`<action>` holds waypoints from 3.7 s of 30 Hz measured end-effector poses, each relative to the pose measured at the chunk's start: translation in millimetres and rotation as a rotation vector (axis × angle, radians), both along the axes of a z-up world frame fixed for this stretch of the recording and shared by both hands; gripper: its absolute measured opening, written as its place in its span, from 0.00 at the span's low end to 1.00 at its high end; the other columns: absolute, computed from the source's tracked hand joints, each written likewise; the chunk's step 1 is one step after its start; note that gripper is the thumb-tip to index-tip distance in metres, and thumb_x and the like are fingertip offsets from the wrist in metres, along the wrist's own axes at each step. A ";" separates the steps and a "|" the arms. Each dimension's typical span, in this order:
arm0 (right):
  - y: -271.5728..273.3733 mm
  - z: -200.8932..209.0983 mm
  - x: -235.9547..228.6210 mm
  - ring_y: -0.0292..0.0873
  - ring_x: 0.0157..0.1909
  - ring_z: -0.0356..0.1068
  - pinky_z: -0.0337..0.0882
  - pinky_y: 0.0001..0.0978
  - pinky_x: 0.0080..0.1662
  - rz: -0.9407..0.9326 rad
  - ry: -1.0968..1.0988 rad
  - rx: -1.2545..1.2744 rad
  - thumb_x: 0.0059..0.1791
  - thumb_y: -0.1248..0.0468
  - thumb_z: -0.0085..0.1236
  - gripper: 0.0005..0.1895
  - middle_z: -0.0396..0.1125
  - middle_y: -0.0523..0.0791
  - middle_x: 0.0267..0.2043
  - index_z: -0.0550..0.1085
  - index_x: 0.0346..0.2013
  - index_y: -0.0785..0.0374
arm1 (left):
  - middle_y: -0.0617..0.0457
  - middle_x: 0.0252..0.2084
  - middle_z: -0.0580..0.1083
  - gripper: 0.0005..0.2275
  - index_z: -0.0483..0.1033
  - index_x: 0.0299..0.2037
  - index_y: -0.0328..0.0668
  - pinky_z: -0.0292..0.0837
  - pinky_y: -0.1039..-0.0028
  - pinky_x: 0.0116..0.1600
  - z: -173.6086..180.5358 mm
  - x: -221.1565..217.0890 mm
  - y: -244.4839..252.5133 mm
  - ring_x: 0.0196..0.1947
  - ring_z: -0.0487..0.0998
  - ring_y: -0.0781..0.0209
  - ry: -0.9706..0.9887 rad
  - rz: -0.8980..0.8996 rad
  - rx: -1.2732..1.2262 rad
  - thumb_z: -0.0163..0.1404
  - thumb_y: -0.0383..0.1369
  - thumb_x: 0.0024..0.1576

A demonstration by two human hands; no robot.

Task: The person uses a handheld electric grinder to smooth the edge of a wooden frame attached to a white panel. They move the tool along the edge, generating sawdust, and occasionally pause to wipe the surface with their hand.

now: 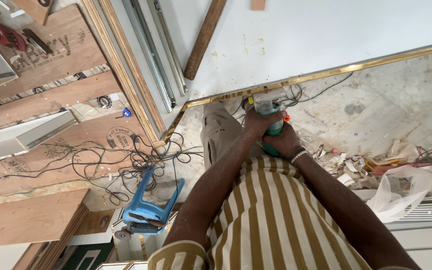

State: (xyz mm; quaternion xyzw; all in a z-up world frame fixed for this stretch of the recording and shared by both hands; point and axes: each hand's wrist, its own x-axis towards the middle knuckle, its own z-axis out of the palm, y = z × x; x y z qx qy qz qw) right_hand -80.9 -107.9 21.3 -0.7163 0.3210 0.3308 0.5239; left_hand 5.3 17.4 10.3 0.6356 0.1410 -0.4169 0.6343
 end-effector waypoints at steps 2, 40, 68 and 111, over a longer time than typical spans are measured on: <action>4.2 1.9 3.8 0.48 0.46 0.78 0.77 0.39 0.49 0.033 0.024 -0.012 0.36 0.58 0.71 0.28 0.77 0.51 0.43 0.75 0.45 0.69 | 0.46 0.47 0.81 0.25 0.79 0.50 0.36 0.81 0.66 0.52 1.9 3.4 4.3 0.47 0.84 0.56 0.015 -0.026 0.026 0.67 0.45 0.47; 110.6 -5.0 15.7 0.46 0.47 0.78 0.77 0.38 0.50 0.056 0.053 -0.062 0.37 0.58 0.70 0.25 0.77 0.49 0.42 0.76 0.45 0.65 | 0.47 0.48 0.82 0.25 0.80 0.49 0.34 0.81 0.69 0.53 -19.6 17.1 111.4 0.48 0.84 0.59 0.074 -0.083 0.028 0.68 0.43 0.46; 147.8 -17.7 12.2 0.51 0.42 0.78 0.77 0.43 0.44 0.029 -0.025 -0.098 0.34 0.55 0.69 0.24 0.77 0.51 0.38 0.77 0.39 0.66 | 0.49 0.45 0.82 0.17 0.81 0.47 0.35 0.82 0.69 0.52 -15.2 23.1 145.3 0.46 0.84 0.59 0.117 0.015 -0.097 0.66 0.33 0.50; 2.2 22.5 19.8 0.48 0.48 0.78 0.77 0.40 0.50 0.030 0.036 -0.021 0.36 0.53 0.71 0.32 0.76 0.50 0.45 0.73 0.49 0.66 | 0.47 0.49 0.81 0.29 0.79 0.50 0.37 0.81 0.66 0.52 -39.0 3.9 4.7 0.49 0.83 0.57 0.086 -0.120 -0.007 0.69 0.45 0.42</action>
